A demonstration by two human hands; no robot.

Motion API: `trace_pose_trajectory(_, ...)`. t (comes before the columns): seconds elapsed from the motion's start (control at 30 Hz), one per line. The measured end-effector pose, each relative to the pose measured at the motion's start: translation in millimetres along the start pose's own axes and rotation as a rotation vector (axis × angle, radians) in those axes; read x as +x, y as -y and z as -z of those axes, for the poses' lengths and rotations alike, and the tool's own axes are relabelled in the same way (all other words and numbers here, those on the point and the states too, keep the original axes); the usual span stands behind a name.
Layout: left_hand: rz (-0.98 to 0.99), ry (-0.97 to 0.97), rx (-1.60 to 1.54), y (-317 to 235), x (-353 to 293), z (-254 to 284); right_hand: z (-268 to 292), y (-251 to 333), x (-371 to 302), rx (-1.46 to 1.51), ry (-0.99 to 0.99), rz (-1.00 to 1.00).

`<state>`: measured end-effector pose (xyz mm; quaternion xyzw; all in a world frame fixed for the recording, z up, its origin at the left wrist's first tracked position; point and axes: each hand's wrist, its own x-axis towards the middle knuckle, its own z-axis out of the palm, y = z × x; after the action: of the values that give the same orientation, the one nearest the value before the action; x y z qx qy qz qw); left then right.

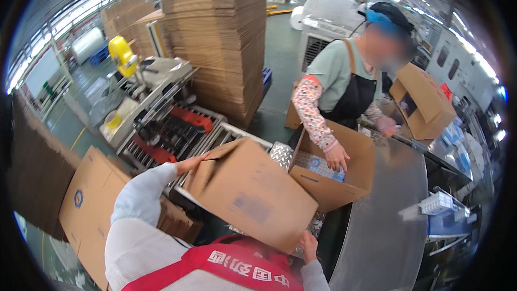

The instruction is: The person places small blue and white product boxes into a larger cardboard shipping box. They arrange the items inside, close the flaps of the shipping box, and then move the completed box onto a conveyor belt.

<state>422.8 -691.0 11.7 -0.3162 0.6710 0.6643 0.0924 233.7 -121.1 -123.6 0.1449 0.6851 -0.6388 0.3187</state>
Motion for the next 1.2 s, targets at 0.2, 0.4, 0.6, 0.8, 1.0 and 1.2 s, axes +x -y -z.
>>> trace_pose_trajectory(0.2, 0.232, -0.045, -0.371, 99, 40, 38, -118, 180, -162, -0.011, 0.576, 0.667)
trace_pose_trajectory(0.4, 0.112, 0.170, -0.149, 47, 49, -107, -180, 168, -211, -0.331, 0.711, 0.674)
trace_pose_trajectory(0.6, 0.034, 0.389, 0.023, -65, -27, -134, -273, 95, -178, -0.416, 0.905, 0.433)
trace_pose_trajectory(0.8, -0.287, 0.014, 0.300, 7, 12, -171, -219, 121, -148, -0.790, 0.896, 0.583)
trace_pose_trajectory(1.0, -0.279, -0.079, 0.415, 12, -4, -153, -18, 153, -121, -2.079, -0.123, 0.932)
trace_pose_trajectory(1.2, 0.048, 0.354, 0.010, 1, 13, -95, 11, 12, -5, -0.273, 0.089, 0.184)
